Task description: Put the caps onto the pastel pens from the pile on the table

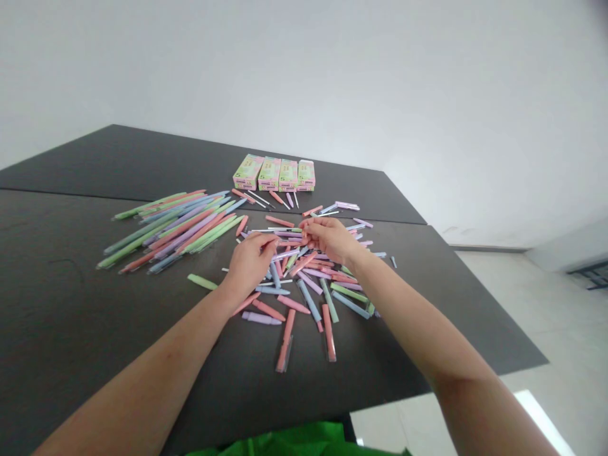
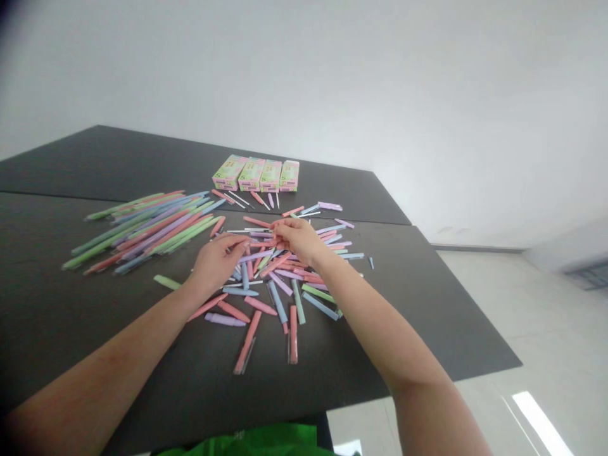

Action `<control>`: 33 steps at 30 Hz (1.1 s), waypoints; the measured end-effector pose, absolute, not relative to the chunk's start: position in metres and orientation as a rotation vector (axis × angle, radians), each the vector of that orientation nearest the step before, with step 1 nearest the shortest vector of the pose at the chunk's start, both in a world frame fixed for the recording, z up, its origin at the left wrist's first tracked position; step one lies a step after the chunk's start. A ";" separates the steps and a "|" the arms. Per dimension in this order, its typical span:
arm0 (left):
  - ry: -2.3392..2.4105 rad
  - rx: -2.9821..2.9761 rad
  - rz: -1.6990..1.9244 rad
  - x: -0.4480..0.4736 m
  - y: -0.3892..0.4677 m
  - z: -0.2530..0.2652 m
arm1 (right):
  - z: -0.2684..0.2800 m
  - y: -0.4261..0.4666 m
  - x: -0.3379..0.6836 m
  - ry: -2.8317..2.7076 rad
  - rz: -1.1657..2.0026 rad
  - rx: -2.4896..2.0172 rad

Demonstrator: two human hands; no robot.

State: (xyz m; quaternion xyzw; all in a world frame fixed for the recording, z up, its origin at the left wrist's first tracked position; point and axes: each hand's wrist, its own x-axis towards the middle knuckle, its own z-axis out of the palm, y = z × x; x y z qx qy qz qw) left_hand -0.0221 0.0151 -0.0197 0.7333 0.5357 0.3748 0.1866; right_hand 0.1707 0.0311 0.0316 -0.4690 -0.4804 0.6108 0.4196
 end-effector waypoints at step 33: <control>1.434 2.380 0.798 -0.015 0.036 -0.028 | 0.007 0.005 0.201 -1.841 0.948 -1.589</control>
